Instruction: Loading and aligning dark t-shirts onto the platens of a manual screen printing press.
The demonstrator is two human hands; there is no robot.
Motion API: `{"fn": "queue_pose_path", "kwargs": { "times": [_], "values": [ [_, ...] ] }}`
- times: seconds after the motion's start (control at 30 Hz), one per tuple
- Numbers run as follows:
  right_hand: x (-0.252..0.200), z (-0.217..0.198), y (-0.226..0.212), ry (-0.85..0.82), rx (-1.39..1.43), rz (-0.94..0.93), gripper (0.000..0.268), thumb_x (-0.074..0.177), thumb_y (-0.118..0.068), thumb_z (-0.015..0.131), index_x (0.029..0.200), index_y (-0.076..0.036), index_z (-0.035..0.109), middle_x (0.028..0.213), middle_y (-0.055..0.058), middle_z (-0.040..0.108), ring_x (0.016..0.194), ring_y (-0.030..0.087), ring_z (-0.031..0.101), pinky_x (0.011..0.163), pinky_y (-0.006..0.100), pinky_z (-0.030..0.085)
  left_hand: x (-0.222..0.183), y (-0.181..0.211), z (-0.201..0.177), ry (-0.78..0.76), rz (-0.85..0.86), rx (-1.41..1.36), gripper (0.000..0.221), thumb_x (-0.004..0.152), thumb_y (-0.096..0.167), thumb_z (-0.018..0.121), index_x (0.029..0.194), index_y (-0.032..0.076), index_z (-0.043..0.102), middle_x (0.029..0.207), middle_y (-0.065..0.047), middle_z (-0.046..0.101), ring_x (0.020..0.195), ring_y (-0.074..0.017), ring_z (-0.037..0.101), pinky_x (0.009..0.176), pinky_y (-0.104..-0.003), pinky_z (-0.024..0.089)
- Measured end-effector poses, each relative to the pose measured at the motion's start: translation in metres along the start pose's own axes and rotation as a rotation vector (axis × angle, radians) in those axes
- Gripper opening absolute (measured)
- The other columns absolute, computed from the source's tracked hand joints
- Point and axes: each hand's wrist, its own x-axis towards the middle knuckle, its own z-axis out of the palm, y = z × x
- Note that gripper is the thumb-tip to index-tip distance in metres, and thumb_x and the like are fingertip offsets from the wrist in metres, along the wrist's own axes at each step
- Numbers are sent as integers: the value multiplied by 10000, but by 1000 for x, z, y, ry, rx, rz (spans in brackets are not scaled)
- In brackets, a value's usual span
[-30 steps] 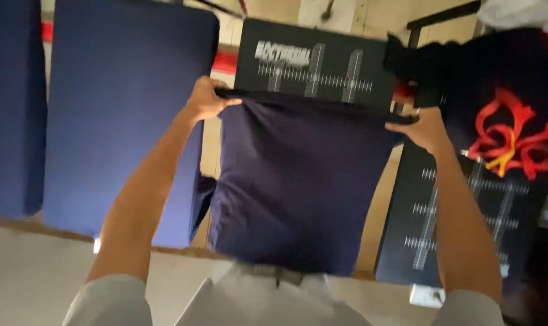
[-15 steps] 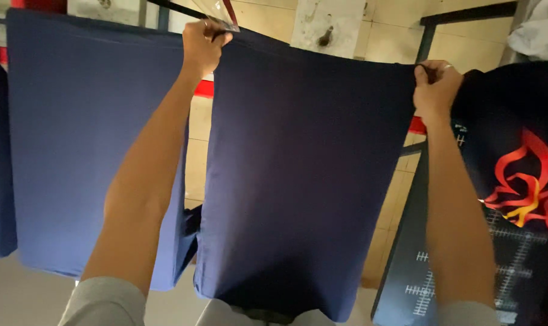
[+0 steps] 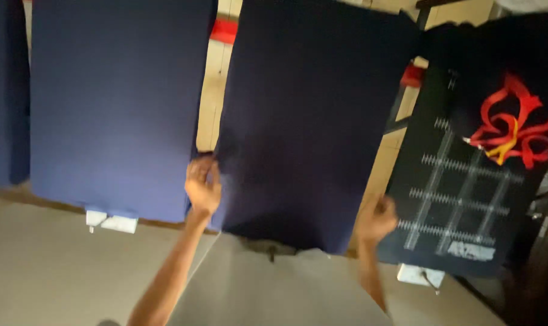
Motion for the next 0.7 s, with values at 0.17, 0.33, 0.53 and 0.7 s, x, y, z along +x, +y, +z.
{"fn": "queue_pose_path", "kwargs": {
  "times": [0.17,0.33,0.53,0.7],
  "values": [
    [-135,-44,40,-124,-157,218,406,1048,-394,613,1116,1,673,965,163,694,862,303,664,732,441,547,-136,-76,-45,-21,-711,197,393,1008,365,649,1046,-18,730,925,-178,750,846,-269,717,785,-404,552],
    [-138,-38,167,-456,662,552,372,1012,-325,628,1277,-66,600,1238,69,662,1119,232,596,942,427,540,-145,-102,-48,-372,-243,310,511,813,204,749,1264,-30,692,848,-138,776,783,-251,713,687,-403,542],
    [-144,-38,103,113,584,890,230,1029,-241,727,983,-58,595,894,79,588,770,199,534,654,375,483,-140,-124,-34,136,-798,-519,386,979,215,751,1112,-148,741,892,-155,736,753,-201,696,682,-320,562],
    [-161,-52,26,193,442,578,288,1003,-217,743,827,-28,614,745,65,607,583,146,540,523,315,510,-168,-158,-47,287,-804,-703,311,965,139,716,1090,-147,710,858,-151,722,697,-193,688,693,-317,620]
  ]
}}
